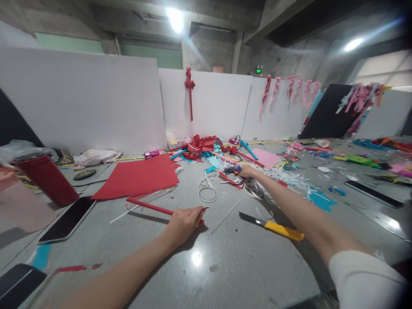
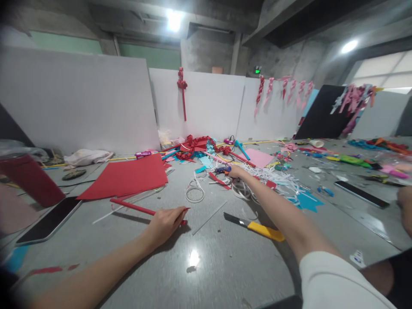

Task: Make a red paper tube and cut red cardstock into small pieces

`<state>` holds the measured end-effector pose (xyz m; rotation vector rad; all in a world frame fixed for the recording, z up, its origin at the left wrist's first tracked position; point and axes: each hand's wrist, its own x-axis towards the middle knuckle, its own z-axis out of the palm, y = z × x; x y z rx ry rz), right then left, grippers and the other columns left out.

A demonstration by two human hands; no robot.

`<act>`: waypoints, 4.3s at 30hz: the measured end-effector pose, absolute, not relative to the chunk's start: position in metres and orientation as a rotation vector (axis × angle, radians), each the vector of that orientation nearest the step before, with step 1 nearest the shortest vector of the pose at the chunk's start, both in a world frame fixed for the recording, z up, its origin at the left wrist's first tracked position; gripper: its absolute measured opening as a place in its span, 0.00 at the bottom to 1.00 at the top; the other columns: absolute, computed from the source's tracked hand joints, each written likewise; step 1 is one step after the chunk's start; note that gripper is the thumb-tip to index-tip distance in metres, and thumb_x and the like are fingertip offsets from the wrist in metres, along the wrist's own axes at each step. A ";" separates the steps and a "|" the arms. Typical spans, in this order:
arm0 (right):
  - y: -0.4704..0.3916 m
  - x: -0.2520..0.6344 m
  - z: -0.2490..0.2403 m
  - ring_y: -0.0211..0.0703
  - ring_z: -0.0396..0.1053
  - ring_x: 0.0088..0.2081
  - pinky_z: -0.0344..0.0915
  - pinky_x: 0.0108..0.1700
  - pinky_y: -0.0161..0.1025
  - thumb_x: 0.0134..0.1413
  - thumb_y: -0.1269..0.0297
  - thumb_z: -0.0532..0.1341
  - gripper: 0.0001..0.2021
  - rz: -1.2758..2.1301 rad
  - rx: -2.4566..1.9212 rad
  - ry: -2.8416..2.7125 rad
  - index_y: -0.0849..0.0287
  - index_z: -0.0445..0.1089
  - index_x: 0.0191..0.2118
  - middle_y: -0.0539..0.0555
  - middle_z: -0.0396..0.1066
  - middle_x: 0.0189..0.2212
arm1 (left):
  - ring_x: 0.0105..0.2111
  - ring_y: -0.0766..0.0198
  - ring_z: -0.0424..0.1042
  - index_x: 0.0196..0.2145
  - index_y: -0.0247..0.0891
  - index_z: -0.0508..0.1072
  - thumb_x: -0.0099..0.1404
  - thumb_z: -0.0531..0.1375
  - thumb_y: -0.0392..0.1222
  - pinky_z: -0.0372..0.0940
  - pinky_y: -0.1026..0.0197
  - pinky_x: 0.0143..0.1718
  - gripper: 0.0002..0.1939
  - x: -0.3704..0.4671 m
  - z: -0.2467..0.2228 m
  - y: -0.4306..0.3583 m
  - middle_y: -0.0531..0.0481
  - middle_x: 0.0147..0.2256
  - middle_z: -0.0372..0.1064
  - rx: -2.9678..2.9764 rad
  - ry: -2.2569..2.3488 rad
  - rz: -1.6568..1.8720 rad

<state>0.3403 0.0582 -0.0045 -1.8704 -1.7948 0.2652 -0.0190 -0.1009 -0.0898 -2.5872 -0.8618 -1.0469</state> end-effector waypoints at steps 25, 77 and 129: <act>-0.047 0.287 -0.029 0.39 0.60 0.25 0.54 0.29 0.36 0.51 0.56 0.62 0.12 0.364 -1.356 -1.554 0.59 0.73 0.35 0.47 0.67 0.23 | 0.29 0.63 0.75 0.46 0.41 0.76 0.81 0.47 0.45 0.58 0.62 0.25 0.17 -0.017 -0.086 -0.101 0.47 0.38 0.74 -2.642 -1.224 -0.669; -0.083 0.254 -0.021 0.40 0.61 0.29 0.58 0.32 0.36 0.54 0.45 0.68 0.20 0.740 -1.229 -1.817 0.58 0.73 0.40 0.49 0.69 0.29 | 0.40 0.57 0.77 0.48 0.39 0.79 0.77 0.53 0.48 0.68 0.54 0.45 0.17 -0.025 -0.048 -0.085 0.44 0.41 0.80 -2.621 -1.458 -1.430; -0.072 0.264 -0.024 0.43 0.66 0.28 0.60 0.32 0.39 0.50 0.46 0.66 0.19 0.411 -1.424 -1.533 0.56 0.65 0.35 0.49 0.70 0.27 | 0.42 0.48 0.79 0.49 0.36 0.72 0.78 0.44 0.59 0.67 0.54 0.41 0.27 -0.026 -0.027 -0.052 0.36 0.41 0.78 -2.524 -1.664 -0.316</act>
